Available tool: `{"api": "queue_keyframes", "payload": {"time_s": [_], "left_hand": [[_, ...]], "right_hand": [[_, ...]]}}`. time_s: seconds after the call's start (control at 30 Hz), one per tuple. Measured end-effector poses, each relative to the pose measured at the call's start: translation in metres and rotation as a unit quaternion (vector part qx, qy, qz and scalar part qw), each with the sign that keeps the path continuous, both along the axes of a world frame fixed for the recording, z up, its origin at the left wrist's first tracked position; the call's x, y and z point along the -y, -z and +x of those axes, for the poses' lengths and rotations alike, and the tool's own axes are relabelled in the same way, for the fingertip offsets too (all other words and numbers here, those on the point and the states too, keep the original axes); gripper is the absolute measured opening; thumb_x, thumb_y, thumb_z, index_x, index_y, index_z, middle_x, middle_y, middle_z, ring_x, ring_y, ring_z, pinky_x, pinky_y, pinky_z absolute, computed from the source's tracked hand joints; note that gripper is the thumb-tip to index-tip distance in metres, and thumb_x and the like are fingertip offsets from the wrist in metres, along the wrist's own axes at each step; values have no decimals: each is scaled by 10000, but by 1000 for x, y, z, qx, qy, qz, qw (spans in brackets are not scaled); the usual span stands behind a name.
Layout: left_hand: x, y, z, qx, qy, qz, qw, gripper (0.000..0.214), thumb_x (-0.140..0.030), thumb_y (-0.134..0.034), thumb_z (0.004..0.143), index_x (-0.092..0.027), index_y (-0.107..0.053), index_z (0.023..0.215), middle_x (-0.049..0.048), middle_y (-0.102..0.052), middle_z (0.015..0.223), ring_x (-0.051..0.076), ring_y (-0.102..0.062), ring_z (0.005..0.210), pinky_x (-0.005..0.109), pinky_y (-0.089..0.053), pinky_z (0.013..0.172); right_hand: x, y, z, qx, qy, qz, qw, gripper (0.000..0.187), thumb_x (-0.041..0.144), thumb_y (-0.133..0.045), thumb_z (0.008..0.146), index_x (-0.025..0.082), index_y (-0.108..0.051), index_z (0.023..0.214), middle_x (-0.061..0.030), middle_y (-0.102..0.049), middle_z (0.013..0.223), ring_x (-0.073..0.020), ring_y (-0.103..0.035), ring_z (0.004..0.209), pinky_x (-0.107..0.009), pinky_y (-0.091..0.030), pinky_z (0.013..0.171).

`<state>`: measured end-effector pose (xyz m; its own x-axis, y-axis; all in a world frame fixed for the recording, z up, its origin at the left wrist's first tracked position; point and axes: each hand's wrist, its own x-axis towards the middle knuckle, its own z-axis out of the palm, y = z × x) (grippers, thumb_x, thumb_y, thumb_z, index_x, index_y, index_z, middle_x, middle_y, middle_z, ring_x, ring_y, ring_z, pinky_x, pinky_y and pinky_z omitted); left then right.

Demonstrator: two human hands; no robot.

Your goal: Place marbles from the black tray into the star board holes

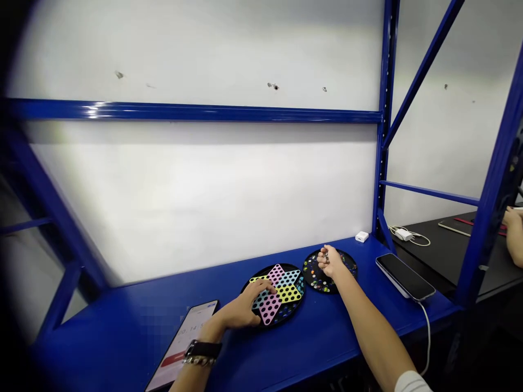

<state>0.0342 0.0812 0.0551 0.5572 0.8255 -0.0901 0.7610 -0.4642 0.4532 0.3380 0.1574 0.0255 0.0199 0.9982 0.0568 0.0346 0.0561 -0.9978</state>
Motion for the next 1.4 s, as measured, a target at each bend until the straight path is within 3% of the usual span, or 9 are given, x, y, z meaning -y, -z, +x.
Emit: {"api": "queue_keyframes", "payload": {"time_s": [0.23, 0.47, 0.6, 0.77, 0.93, 1.03, 1.1, 1.23, 1.4], "left_hand": [[0, 3, 3, 10, 5, 23, 1000, 651, -147, -668, 539, -292, -619, 1171, 35, -546, 1403, 305, -454, 1359, 416, -353, 1188], [0, 8, 3, 0, -9, 36, 999, 577, -226, -677, 593, -310, -618, 1161, 41, -557, 1390, 327, -479, 1335, 434, -388, 1151], [1, 8, 5, 3, -12, 40, 999, 567, -208, -672, 598, -301, -620, 1155, 43, -552, 1377, 324, -469, 1340, 449, -384, 1152], [3, 5, 7, 7, -22, 31, 999, 569, -182, -676, 598, -284, -632, 1156, 55, -553, 1368, 324, -473, 1330, 451, -395, 1143], [3, 3, 7, -1, -21, 25, 999, 590, -197, -697, 592, -285, -612, 1169, 56, -527, 1409, 323, -443, 1356, 465, -372, 1166], [2, 5, 7, -4, -19, 26, 999, 591, -205, -697, 601, -288, -604, 1179, 48, -515, 1432, 330, -431, 1364, 468, -372, 1163], [2, 6, 6, -1, -16, 30, 999, 593, -198, -693, 601, -283, -603, 1181, 50, -526, 1417, 328, -443, 1352, 460, -381, 1155], [1, 6, 6, 3, -17, 25, 1000, 590, -179, -688, 593, -280, -611, 1170, 53, -532, 1401, 325, -443, 1356, 458, -369, 1163], [3, 3, 7, 0, -24, 16, 1000, 606, -171, -682, 593, -277, -608, 1185, 62, -511, 1426, 331, -421, 1379, 463, -364, 1166]], "right_hand": [[-29, -3, -68, 154, 8, 49, 987, 433, 447, -490, 949, 237, -326, 608, 63, -342, 543, -99, -335, 485, -225, -277, 488], [-26, 8, -129, 404, -24, 106, 909, 259, 284, -529, 953, 199, -558, 710, -83, -645, 918, -225, -604, 925, -322, -409, 836], [-20, 14, -120, 488, -29, 114, 865, 233, 274, -423, 1004, 190, -625, 926, -123, -628, 1127, -247, -566, 1081, -351, -398, 913], [-8, 18, -107, 529, -52, 123, 838, 292, 288, -357, 1015, 194, -630, 967, -112, -593, 1152, -245, -551, 1060, -364, -404, 882], [-1, 18, -96, 508, -73, 136, 847, 285, 363, -409, 1001, 232, -621, 1138, -99, -559, 1248, -256, -511, 1149, -396, -386, 956], [-5, 12, -73, 484, -18, 131, 865, 339, 337, -370, 1018, 232, -599, 1245, -107, -553, 1316, -261, -480, 1230, -397, -370, 999], [-7, 10, -51, 510, 32, 119, 852, 363, 249, -360, 1011, 218, -595, 1286, -122, -551, 1349, -273, -468, 1251, -394, -369, 994], [-9, 16, -16, 592, 28, 80, 802, 433, 64, -429, 907, 186, -639, 1266, -148, -578, 1324, -292, -508, 1206, -380, -382, 946], [-9, 22, -15, 582, 16, 66, 811, 331, 105, -440, 931, 159, -695, 1135, -151, -626, 1205, -265, -582, 1103, -325, -409, 855]]}}
